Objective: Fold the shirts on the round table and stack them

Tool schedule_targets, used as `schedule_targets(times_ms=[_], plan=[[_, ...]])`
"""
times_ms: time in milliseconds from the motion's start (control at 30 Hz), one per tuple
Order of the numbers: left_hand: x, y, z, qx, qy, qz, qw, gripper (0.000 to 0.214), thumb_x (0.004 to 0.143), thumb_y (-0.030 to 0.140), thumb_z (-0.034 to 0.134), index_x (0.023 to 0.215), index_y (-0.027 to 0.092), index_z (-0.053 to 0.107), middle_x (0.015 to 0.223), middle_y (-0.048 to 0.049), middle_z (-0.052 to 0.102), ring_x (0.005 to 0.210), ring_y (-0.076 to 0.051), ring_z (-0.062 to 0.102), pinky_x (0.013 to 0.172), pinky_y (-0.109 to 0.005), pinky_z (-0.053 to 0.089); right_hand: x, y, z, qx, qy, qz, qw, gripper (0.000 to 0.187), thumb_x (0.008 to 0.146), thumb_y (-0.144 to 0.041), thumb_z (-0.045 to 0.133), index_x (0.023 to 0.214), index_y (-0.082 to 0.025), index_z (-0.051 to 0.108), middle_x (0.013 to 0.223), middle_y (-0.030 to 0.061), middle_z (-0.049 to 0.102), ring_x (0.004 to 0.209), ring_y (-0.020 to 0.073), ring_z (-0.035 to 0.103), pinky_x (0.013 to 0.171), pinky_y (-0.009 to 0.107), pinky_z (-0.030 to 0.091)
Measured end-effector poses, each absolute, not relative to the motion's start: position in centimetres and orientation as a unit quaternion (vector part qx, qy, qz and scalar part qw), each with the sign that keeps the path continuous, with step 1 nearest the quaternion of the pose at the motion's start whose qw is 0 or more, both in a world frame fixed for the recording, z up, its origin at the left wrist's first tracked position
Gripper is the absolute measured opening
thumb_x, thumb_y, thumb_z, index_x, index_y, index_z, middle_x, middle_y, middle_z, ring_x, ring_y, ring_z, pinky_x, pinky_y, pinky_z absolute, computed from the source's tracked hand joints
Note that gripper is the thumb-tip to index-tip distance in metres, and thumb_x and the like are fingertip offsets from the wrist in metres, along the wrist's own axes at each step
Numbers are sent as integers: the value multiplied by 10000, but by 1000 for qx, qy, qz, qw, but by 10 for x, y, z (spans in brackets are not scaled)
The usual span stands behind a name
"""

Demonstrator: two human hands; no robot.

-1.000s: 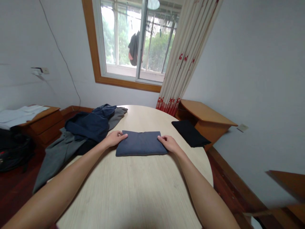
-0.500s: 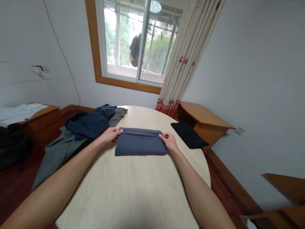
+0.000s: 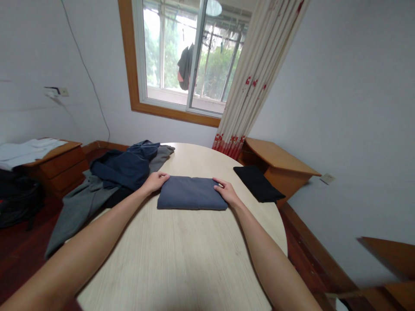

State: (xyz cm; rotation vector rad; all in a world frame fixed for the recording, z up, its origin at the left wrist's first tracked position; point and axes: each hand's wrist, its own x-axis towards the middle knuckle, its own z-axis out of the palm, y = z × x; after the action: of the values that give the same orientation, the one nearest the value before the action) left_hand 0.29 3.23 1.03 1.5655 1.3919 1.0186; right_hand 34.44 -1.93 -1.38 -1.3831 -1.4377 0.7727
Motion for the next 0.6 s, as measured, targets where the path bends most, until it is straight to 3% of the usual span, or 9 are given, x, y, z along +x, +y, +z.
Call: schedule_targets(times_ms=[100, 267, 433, 500, 600], plan=[[1, 39, 6, 627, 535, 419, 382, 442, 605, 561, 739, 723, 136, 723, 612, -27, 651, 574, -169, 552, 544, -268, 377, 345, -21, -12, -569, -578, 309, 496, 491, 722, -237, 707, 1207, -163, 720, 1230, 115, 712, 1039, 225, 693, 947, 364, 530], [-4, 43, 6, 608, 531, 461, 368, 438, 592, 568, 757, 741, 160, 705, 604, -9, 637, 580, -167, 549, 553, -260, 372, 345, -23, -12, -579, -538, 334, 514, 633, 760, -288, 701, 1357, -96, 610, 908, 96, 778, 726, 191, 708, 720, 320, 576], [-7, 34, 16, 660, 575, 386, 291, 268, 740, 438, 700, 750, 169, 702, 662, -39, 666, 629, -199, 607, 617, -279, 422, 344, -26, -4, -619, -620, 222, 427, 483, 800, -242, 628, 1268, -134, 679, 1256, 135, 698, 1122, 252, 670, 1007, 403, 497], [-4, 22, 27, 700, 590, 338, 218, 243, 797, 388, 659, 872, 168, 726, 799, -76, 710, 760, -237, 653, 692, -296, 457, 338, -34, 8, -650, -651, 144, 366, 470, 850, -253, 587, 1298, -130, 659, 1333, 160, 648, 1206, 281, 626, 1068, 444, 444], [12, -9, 45, 774, 547, 314, 58, 381, 890, 393, 576, 1189, 179, 680, 1161, -124, 698, 1087, -290, 620, 901, -352, 461, 314, -54, 31, -675, -669, -5, 311, 488, 916, -325, 555, 1363, -136, 605, 1396, 184, 592, 1276, 334, 559, 1111, 516, 365]])
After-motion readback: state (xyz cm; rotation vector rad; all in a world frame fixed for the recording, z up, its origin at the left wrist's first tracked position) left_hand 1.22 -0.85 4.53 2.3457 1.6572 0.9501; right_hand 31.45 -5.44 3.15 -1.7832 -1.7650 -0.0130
